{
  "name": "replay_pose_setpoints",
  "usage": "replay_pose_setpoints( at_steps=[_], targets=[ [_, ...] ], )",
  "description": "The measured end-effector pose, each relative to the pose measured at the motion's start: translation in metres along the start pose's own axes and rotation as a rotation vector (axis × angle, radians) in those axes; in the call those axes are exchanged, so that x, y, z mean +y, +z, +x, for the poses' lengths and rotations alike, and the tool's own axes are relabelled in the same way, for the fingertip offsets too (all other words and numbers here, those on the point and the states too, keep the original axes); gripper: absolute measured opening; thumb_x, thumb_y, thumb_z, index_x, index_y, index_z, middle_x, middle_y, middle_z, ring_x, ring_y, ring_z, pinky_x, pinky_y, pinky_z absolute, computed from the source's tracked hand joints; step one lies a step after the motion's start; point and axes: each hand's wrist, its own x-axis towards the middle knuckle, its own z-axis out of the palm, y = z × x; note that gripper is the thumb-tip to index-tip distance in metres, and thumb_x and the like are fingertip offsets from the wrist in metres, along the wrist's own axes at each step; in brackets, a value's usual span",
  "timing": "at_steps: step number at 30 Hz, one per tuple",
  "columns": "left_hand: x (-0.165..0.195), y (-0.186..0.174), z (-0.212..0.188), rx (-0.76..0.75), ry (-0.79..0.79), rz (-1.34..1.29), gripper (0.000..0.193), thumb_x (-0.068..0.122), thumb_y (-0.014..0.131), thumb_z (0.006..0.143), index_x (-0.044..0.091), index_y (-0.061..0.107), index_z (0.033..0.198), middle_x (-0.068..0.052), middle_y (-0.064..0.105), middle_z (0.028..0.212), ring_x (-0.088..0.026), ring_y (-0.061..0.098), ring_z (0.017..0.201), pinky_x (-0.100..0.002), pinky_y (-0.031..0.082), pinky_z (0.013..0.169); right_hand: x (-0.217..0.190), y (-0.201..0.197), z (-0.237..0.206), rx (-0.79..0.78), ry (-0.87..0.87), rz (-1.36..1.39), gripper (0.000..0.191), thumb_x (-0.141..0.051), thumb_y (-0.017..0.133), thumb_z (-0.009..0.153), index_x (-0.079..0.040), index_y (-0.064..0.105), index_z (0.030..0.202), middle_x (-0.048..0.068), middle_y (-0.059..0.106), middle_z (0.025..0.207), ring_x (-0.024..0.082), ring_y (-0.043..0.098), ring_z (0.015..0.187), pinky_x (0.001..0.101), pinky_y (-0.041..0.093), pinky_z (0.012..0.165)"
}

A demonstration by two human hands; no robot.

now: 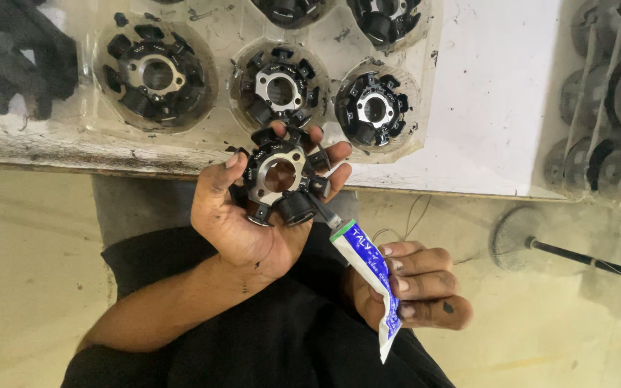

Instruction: The person sits on the floor and applies grease from a tube onto the shoe pads of motorcycle clutch assemblies, working through a tray of parts one at a time. They pick each assembly from the tray, rotate it to reach the pads, squeeze grease onto each pad, and place the finished assembly back into the tray.

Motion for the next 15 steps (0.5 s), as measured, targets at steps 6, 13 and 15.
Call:
replay_pose_setpoints(
  at_steps=[6, 13, 15],
  targets=[
    [0.011, 0.008, 0.002, -0.020, 0.021, 0.099, 0.049, 0.036, 0.062, 0.095, 0.002, 0.058, 0.129, -0.023, 0.060, 0.134, -0.050, 0.056, 0.137, -0.060, 0.049, 0.117, 0.006, 0.002, 0.009, 0.098, 0.079, 0.159, 0.029, -0.008, 0.074, 0.094, -0.012, 0.045, 0.094, 0.009, 0.063, 0.087, 0.017, 0.063, 0.079, 0.0324, 0.067, 0.074],
    [0.038, 0.010, 0.055, -0.225, 0.056, 0.510, 0.044, 0.041, 0.059, 0.103, 0.001, 0.058, 0.122, -0.021, 0.061, 0.118, -0.047, 0.065, 0.117, -0.054, 0.058, 0.099, 0.013, -0.026, 0.020, 0.188, 0.171, 0.326, 0.034, -0.001, 0.075, 0.094, -0.016, 0.045, 0.099, 0.008, 0.064, 0.096, 0.013, 0.059, 0.080, 0.0284, 0.065, 0.083],
    [0.039, 0.020, 0.093, -0.260, 0.093, 0.624, 0.046, 0.043, 0.057, 0.105, -0.001, 0.058, 0.119, -0.023, 0.063, 0.112, -0.046, 0.069, 0.109, -0.053, 0.060, 0.091, 0.015, -0.030, 0.018, 0.202, 0.191, 0.310, 0.033, -0.001, 0.076, 0.094, -0.014, 0.046, 0.099, 0.008, 0.064, 0.097, 0.013, 0.059, 0.080, 0.0280, 0.064, 0.081]
  ],
)
